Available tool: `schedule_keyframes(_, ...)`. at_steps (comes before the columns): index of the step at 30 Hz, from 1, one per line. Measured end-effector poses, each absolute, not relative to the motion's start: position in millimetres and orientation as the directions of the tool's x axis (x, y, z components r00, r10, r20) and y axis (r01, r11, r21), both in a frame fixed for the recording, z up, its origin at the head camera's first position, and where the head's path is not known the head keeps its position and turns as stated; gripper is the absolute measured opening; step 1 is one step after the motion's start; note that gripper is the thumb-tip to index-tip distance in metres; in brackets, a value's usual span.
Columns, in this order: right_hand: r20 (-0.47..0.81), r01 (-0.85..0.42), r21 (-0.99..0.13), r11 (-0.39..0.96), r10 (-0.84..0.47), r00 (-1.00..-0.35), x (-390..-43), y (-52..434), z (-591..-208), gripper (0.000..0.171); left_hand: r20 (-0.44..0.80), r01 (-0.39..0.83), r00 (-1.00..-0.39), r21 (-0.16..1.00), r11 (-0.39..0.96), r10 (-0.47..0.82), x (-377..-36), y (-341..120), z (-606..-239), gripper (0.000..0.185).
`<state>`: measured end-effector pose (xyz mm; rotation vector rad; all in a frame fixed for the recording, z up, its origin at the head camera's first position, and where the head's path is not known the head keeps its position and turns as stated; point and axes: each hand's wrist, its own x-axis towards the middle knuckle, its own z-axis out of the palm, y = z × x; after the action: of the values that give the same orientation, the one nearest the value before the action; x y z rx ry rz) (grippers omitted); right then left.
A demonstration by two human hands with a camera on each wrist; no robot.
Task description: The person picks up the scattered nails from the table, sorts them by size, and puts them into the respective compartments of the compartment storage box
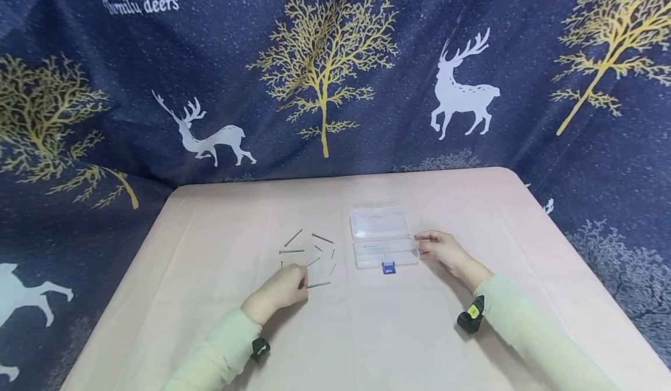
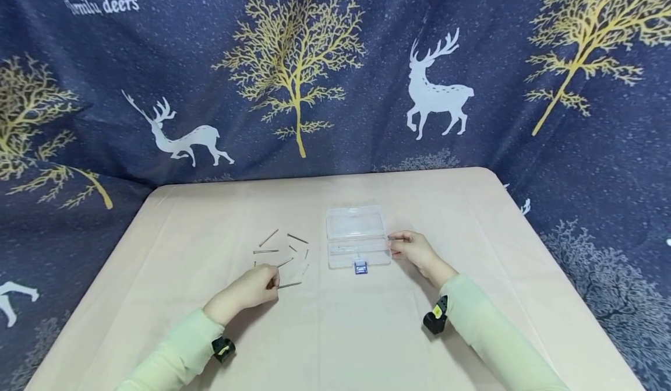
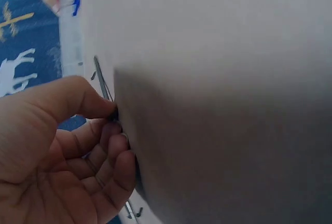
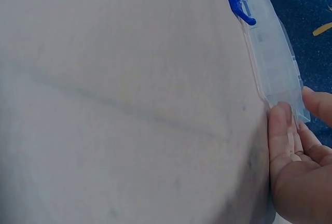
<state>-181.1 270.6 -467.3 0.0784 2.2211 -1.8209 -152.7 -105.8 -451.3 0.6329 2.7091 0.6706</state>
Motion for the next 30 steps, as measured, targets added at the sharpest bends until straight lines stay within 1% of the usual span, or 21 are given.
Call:
schedule_keyframes(3, -0.252, 0.221, -0.952, 0.214, -0.130, -0.959, -181.2, 268.1, -464.0, 0.047, -0.152, 0.383, -0.860, 0.440, 0.812, 0.488, -149.6, -104.1, -448.7, 0.011)
schedule_keyframes(5, -0.256, 0.225, -0.952, 0.208, -0.133, -0.958, -181.3, 267.3, -463.3, 0.046, -0.147, 0.394, -0.857, 0.428, 0.813, 0.494, -148.5, -103.9, -447.2, 0.010)
schedule_keyframes(14, -0.261, 0.233, -0.947, 0.222, -0.110, -0.959, -182.5, 268.4, -463.7, 0.044, -0.145, 0.386, -0.850, 0.483, 0.786, 0.507, -152.2, -112.9, -441.9, 0.013)
schedule_keyframes(18, -0.248, 0.217, -0.951, 0.221, -0.127, -0.960, -181.7, 267.1, -461.9, 0.045, -0.141, 0.391, -0.842, 0.506, 0.769, 0.521, -154.2, -118.8, -441.7, 0.014)
schedule_keyframes(22, -0.250, 0.215, -0.946, 0.242, -0.126, -0.960, -182.1, 266.6, -463.8, 0.044, -0.146, 0.383, -0.822, 0.574, 0.724, 0.550, -155.4, -124.0, -442.6, 0.012)
schedule_keyframes(25, -0.258, 0.221, -0.942, 0.254, -0.121, -0.959, -182.8, 266.8, -465.5, 0.044, -0.163, 0.340, -0.809, 0.653, 0.677, 0.564, -155.9, -127.8, -443.7, 0.012)
schedule_keyframes(28, -0.255, 0.224, -0.947, 0.228, -0.114, -0.960, -182.6, 267.2, -465.8, 0.043, -0.181, 0.291, -0.805, 0.710, 0.641, 0.565, -156.1, -130.7, -443.9, 0.013)
schedule_keyframes(30, -0.243, 0.215, -0.954, 0.208, -0.117, -0.963, -182.3, 267.5, -465.7, 0.044, -0.197, 0.260, -0.807, 0.727, 0.635, 0.556, -156.3, -131.6, -443.8, 0.015)
